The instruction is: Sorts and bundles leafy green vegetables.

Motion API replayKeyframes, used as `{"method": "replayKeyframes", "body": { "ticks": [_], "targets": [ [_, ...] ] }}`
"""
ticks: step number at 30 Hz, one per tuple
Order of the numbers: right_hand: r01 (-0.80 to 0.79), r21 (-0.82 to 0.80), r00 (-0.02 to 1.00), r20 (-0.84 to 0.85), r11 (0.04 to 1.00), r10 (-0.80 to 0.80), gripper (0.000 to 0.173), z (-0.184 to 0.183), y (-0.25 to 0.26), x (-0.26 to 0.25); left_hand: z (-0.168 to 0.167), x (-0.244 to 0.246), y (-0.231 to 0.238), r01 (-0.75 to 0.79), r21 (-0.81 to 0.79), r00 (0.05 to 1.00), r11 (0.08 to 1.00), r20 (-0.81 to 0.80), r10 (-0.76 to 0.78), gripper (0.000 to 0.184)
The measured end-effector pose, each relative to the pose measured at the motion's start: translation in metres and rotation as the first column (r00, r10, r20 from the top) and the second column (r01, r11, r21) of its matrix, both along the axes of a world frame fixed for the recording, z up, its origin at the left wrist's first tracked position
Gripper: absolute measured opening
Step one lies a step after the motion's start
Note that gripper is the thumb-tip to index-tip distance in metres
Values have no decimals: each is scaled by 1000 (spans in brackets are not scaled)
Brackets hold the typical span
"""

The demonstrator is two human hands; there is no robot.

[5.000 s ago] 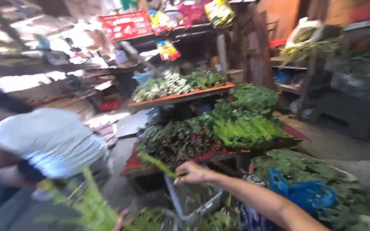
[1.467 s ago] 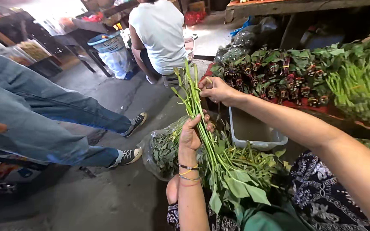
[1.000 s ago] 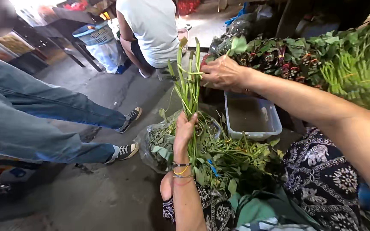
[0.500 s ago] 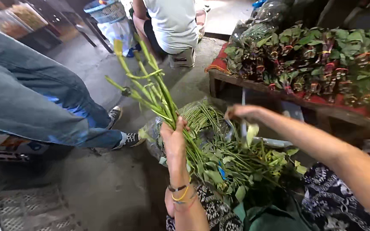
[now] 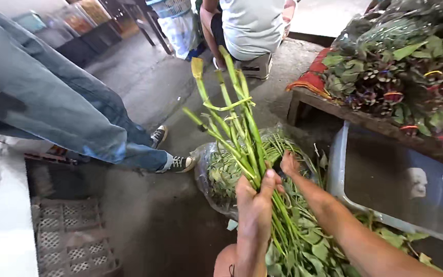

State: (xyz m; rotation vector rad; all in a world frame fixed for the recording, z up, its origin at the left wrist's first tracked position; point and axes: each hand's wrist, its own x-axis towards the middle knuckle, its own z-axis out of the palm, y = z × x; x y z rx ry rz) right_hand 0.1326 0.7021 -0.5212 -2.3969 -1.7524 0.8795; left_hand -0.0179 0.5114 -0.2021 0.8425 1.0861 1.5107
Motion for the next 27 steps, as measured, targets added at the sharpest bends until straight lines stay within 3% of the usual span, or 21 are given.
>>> {"method": "replayKeyframes", "body": {
  "ticks": [3, 6, 10, 12, 14, 16, 19, 24, 27],
  "targets": [
    [-112, -112, 987, -127, 987, 97, 58, 15, 6, 23, 3, -2, 3, 26, -30, 992, 999, 127, -22, 26],
    [-370, -102, 902, -279, 923, 331, 46, 31, 12, 59, 9, -3, 1, 48, -23, 958, 999, 285, -40, 31],
    [-541, 32, 806, -269, 841, 528, 43, 122, -10, 88, 18, -6, -1, 43, 4, 891, 999, 452, -40, 19],
    [-467, 233, 775, -356, 853, 521, 38, 178, -23, 100, 23, -8, -3, -11, 32, 894, 999, 448, -4, 18],
    [-269, 472, 740, -457, 840, 493, 28, 231, -35, 109, 25, -11, -4, -108, 78, 926, 991, 370, 72, 22],
    [-45, 608, 678, -565, 793, 471, 23, 290, -43, 116, 27, -11, -4, -235, 145, 953, 961, 230, 199, 24],
    [128, 609, 620, -666, 783, 416, 21, 362, -44, 132, 26, -9, -3, -357, 258, 933, 898, 50, 356, 22],
    [258, 376, 579, -798, 890, 169, 16, 434, -52, 156, 31, -9, -7, -269, 199, 963, 942, 43, 266, 35],
    [257, 505, 586, -759, 824, 283, 14, 461, -75, 174, 26, -6, -5, -304, 162, 912, 939, -236, 336, 22]
  ]
}}
